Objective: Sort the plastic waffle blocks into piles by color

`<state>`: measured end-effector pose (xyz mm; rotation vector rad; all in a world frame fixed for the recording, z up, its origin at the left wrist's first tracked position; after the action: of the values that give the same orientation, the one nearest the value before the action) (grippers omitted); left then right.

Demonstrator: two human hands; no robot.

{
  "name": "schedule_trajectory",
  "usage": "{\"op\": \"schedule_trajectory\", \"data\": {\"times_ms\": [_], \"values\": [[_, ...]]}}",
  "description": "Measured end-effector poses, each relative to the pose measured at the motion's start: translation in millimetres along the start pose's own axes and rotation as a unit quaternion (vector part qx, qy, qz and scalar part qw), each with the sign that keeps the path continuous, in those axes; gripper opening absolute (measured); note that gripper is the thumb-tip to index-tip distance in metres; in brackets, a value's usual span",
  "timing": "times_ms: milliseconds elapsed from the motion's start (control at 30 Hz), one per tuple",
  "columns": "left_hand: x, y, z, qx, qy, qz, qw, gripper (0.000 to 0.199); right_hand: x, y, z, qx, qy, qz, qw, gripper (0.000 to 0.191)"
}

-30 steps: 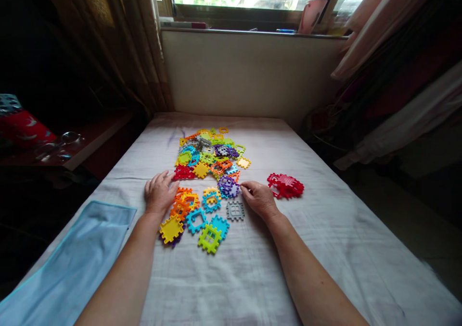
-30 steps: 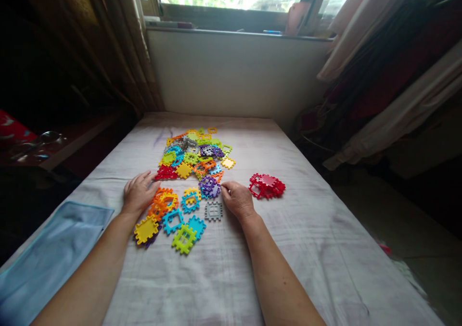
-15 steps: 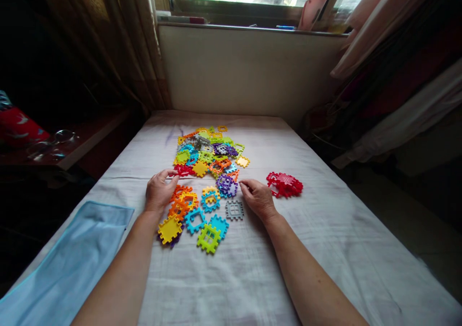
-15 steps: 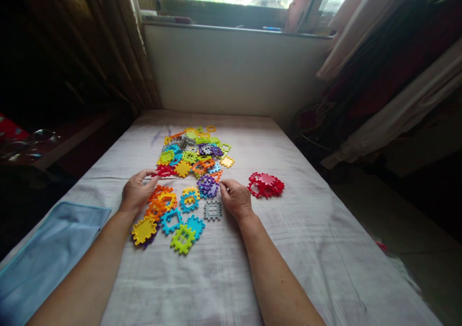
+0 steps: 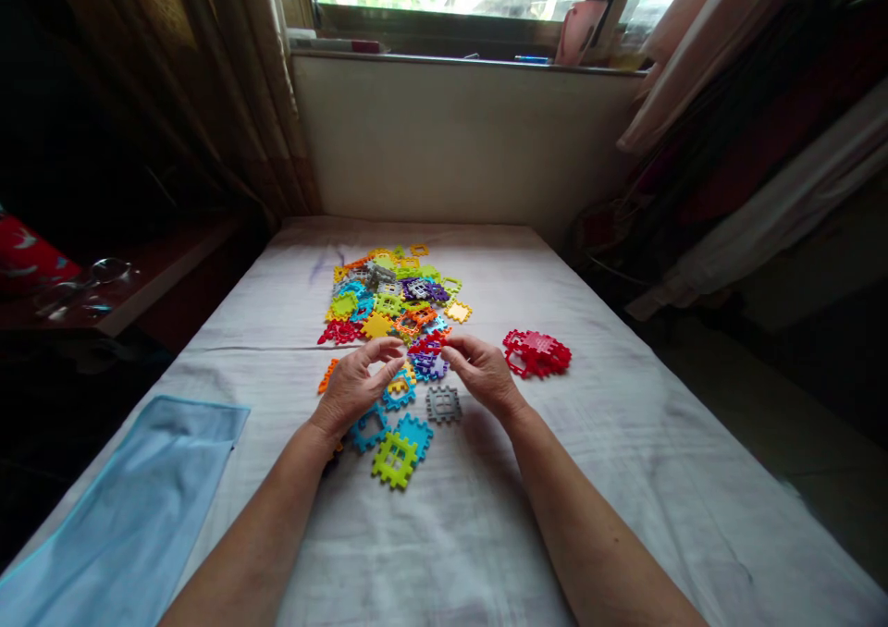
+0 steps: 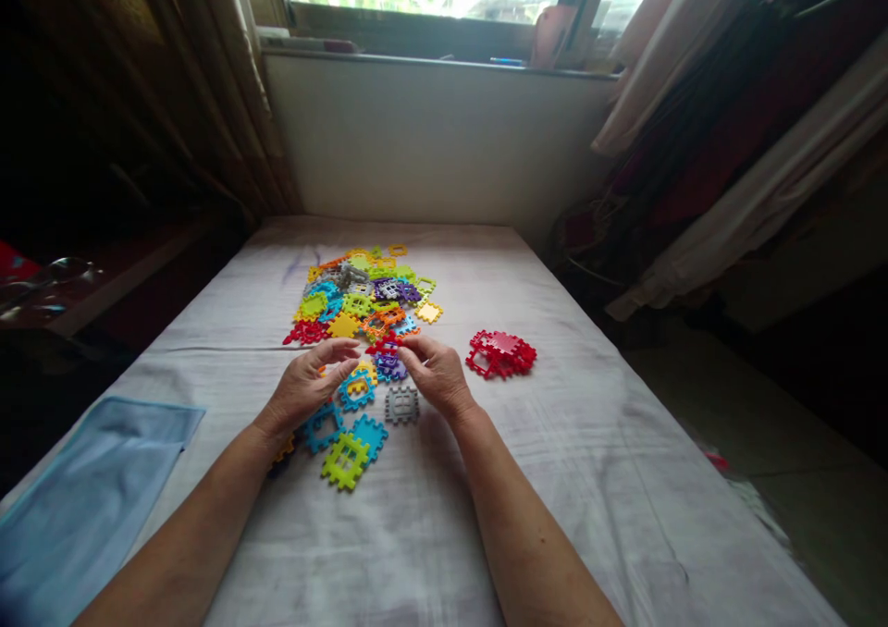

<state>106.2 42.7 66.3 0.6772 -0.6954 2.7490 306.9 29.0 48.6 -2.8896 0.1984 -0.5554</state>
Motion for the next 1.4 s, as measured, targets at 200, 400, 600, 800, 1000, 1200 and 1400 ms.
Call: {"op": "schedule_trajectory", "data": {"times_ms": [200, 400, 600, 800, 1000, 1200, 1400], "values": [[51.0, 4, -41, 0.049, -0.145, 0.093, 0.984, 0.027, 97, -6, 24, -0.107, 0.230, 0.198, 0.947, 0.032], [88.5, 7, -85, 0.071, -0.279, 0.107, 0.952, 0.031, 123, -3, 41, -0.149, 0.339, 0.242, 0.897, 0.022], [80.2, 8, -112, 0.068, -0.325, 0.064, 0.941, 0.041, 117, -6, 49, -0.091, 0.373, 0.244, 0.891, 0.029], [76.6, 7, -114, 0.073, -0.336, 0.042, 0.938, 0.045, 124, -3, 41, -0.038, 0.370, 0.298, 0.879, 0.033], [80.2, 9, -108, 0.088, -0.367, 0.038, 0.925, 0.045, 106, -4, 28, 0.032, 0.346, 0.274, 0.897, 0.029], [84.3, 13, -98, 0.096, -0.399, 0.044, 0.911, 0.034, 71, -4, 16, 0.100, 0.327, 0.214, 0.915, 0.023], [92.5, 15, -98, 0.129, -0.388, 0.062, 0.910, 0.028, 44, 0, 4, 0.146, 0.316, 0.179, 0.920, 0.021]]}}
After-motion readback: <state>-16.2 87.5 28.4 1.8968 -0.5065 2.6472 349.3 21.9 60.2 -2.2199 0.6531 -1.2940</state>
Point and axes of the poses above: each hand's wrist, its own y-axis away from the middle knuckle, its own x-axis out of the back of the hand, z = x × y, the point moved 9 cm from there along -y, towards the middle knuckle, and after that the axes turned 7 degrees about -x, right-handed, at the moved point
